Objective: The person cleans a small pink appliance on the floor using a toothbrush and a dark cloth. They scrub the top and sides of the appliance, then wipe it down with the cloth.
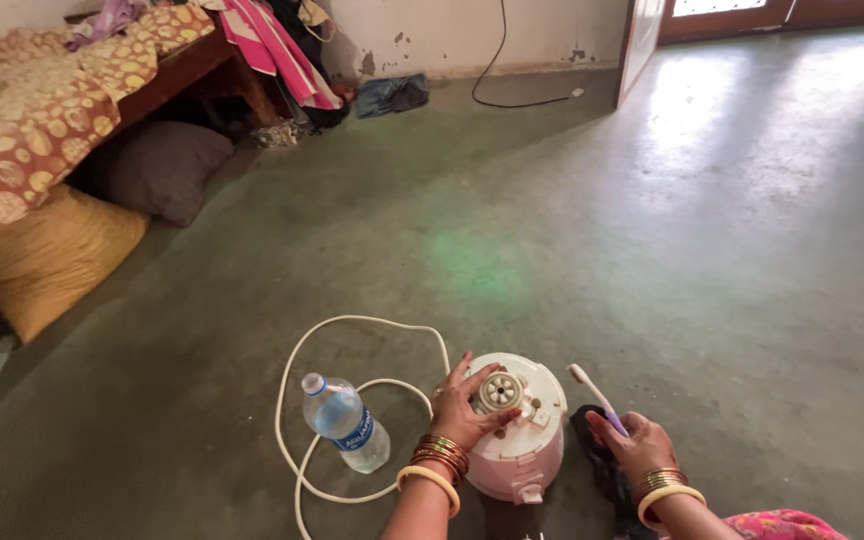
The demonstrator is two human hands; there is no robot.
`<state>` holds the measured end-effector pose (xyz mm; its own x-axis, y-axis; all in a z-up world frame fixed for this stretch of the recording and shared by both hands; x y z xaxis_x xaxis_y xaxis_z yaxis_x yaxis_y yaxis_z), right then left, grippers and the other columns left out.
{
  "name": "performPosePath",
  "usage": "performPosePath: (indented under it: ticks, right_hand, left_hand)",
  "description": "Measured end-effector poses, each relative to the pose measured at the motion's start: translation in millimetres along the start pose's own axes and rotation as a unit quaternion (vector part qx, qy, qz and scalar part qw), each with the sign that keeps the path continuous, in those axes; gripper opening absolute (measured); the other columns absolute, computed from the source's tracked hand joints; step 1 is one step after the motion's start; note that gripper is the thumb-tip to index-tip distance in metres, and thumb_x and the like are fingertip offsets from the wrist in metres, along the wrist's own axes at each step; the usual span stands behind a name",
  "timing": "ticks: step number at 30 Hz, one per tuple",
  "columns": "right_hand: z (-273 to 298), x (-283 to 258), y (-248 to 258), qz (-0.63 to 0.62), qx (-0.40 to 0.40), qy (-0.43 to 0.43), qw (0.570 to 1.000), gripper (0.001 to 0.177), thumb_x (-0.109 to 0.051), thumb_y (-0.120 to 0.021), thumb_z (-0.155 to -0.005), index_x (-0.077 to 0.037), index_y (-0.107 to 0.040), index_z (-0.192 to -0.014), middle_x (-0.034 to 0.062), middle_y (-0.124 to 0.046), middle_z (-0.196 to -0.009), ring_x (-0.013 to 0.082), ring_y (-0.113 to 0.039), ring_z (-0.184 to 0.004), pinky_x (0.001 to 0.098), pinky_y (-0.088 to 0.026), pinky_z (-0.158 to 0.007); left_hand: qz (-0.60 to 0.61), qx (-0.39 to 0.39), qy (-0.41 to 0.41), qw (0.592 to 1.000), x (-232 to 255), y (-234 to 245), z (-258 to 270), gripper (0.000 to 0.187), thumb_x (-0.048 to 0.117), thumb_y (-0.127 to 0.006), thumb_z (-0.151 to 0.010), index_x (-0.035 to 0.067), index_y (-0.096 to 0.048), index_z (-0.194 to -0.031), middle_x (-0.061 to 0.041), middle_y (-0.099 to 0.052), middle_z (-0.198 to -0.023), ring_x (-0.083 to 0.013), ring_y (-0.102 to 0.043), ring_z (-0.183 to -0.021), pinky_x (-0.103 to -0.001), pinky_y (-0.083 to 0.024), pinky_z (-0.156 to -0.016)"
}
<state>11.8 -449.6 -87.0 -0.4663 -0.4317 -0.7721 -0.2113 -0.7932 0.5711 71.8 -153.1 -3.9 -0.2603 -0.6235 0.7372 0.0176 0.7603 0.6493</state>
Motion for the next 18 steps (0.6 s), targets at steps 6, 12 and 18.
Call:
performPosePath:
  ticks: [6,12,18]
  right_hand:
    - [-39.8,45.3,-28.3,0.098,0.029,-0.019,0.995,0.049,-0.047,-0.083,-0.078,-0.014,-0.078,-0.113,0.0134,-0.079,-0.088,0.0275,-0.075,-0.081,0.0412,-0.057,-0.078]
    - [-64.1,74.6,-58.3,0.152,-0.014,-0.043,0.987,0.037,-0.033,-0.083,-0.080,-0.016,-0.082,-0.113,0.0106,-0.080,-0.090,0.0258,-0.078,-0.086,0.0404,-0.058,-0.083]
    - [-54.9,53.8,-38.5,-0.204,-0.006,0.040,0.978,0.028,-0.018,-0.084,-0.081,0.003,-0.077,-0.099,0.0051,-0.066,-0.069,0.0145,-0.052,-0.056,0.0345,-0.043,-0.051]
  left_hand:
    - [0.021,0.046,-0.011,0.999,8.4,13.3,12.4,0.098,0.060,-0.091,-0.060,0.019,-0.059,-0.143,-0.021,-0.040,-0.158,-0.0375,-0.048,-0.139,-0.043,-0.041,-0.113]
    - [0.194,0.177,0.111,0.958,-12.4,24.3,43.2,0.048,0.026,-0.082,-0.083,0.010,-0.070,-0.127,-0.014,-0.070,-0.134,-0.0238,-0.066,-0.126,-0.034,-0.050,-0.103]
    - [0.262,0.217,0.118,0.933,-31.6,4.4,45.7,0.037,0.012,-0.073,-0.089,0.005,-0.073,-0.125,-0.009,-0.081,-0.110,-0.0151,-0.074,-0.096,-0.030,-0.061,-0.086]
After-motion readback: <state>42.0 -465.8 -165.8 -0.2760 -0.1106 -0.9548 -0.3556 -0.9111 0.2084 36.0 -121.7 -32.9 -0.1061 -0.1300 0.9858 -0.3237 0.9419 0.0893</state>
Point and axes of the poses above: each hand's wrist, its own z-axis away from the middle knuckle, its own y-axis out of the back of the hand, x = y × z, the point moved 3 cm from there along -z, towards the middle knuckle
